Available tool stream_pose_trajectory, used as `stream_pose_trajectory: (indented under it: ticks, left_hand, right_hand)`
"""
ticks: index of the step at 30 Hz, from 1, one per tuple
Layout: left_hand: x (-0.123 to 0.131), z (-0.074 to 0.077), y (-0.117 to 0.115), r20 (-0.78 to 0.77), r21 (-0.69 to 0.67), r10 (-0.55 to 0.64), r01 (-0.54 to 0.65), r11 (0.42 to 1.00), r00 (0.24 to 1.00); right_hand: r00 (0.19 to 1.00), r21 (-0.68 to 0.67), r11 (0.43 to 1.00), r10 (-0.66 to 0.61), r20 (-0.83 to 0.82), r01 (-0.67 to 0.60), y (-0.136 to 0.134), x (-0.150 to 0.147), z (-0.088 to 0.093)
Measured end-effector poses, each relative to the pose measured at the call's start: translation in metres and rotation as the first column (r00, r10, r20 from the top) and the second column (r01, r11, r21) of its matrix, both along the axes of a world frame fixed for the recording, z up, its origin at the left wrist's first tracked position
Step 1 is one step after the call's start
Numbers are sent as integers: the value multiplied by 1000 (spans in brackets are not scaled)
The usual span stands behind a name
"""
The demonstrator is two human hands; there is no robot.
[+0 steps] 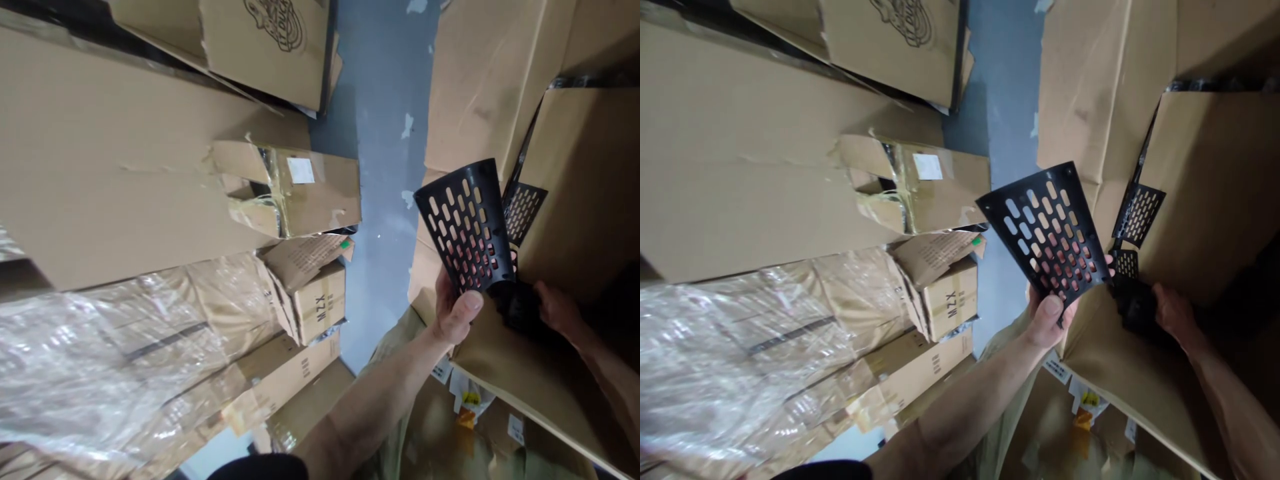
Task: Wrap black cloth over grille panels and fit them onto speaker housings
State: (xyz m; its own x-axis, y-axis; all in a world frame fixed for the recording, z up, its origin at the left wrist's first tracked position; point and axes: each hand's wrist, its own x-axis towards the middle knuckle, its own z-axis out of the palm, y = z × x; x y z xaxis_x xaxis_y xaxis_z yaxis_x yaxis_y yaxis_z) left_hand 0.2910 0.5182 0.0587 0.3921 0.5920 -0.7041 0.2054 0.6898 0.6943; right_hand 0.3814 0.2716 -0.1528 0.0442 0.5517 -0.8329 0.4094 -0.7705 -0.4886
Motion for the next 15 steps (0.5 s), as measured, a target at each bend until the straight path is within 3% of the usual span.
stream_pose_trajectory:
  ticks: [4,7,15]
  left_hand:
    - [10,-2,8,55,34,12,-14,999,998]
    - [12,-4,9,79,27,26,-28,999,997]
    - [9,-4,11,77,-16,30,-29,999,997]
  right_hand:
    - [981,63,982,-170,-91,176,-1,5,5]
    - [939,118,935,-321,-122,335,7,-6,6]
    - [750,96,761,-649,130,642,59,-59,-26]
